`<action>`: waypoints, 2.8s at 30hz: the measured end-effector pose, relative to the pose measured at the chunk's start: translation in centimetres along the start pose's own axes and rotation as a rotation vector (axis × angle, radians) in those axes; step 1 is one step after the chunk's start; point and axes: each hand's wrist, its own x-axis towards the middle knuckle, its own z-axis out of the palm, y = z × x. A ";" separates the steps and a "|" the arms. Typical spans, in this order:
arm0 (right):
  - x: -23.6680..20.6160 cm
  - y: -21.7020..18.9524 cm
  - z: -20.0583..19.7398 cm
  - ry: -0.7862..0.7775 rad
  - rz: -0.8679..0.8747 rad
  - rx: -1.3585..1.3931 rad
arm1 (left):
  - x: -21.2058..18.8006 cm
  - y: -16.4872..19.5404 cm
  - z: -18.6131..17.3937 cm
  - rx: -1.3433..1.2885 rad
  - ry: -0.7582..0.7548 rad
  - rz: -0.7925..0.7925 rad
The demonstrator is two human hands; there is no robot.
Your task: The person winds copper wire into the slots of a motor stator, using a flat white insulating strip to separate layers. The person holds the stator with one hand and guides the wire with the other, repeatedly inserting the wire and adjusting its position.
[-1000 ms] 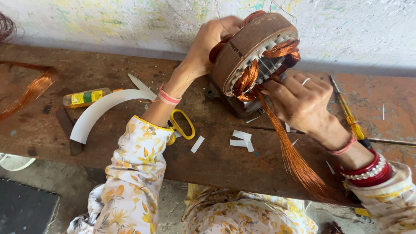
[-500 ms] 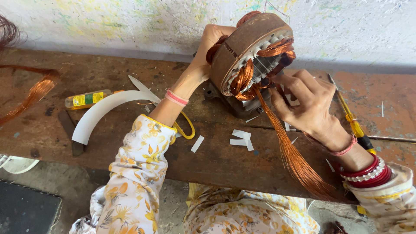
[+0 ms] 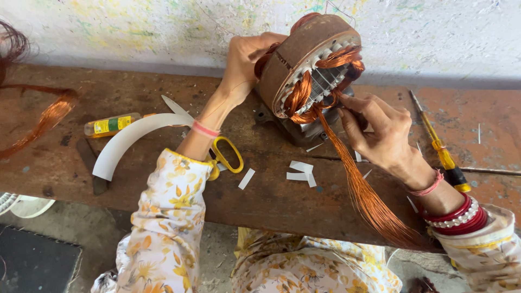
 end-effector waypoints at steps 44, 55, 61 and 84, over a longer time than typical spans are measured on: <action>-1.8 2.5 1.1 -0.015 -0.041 -0.047 | 1.6 0.1 0.0 0.028 -0.267 -0.025; 0.5 1.1 -0.5 -0.016 -0.256 -0.313 | 0.6 0.7 -0.1 0.061 -0.183 -0.298; 1.8 2.7 -0.7 -0.209 -0.089 0.112 | -0.8 -3.0 -1.3 0.083 -0.208 -0.187; 0.1 1.6 3.2 0.151 -0.331 -0.233 | 0.9 0.4 0.2 -0.059 -0.181 -0.349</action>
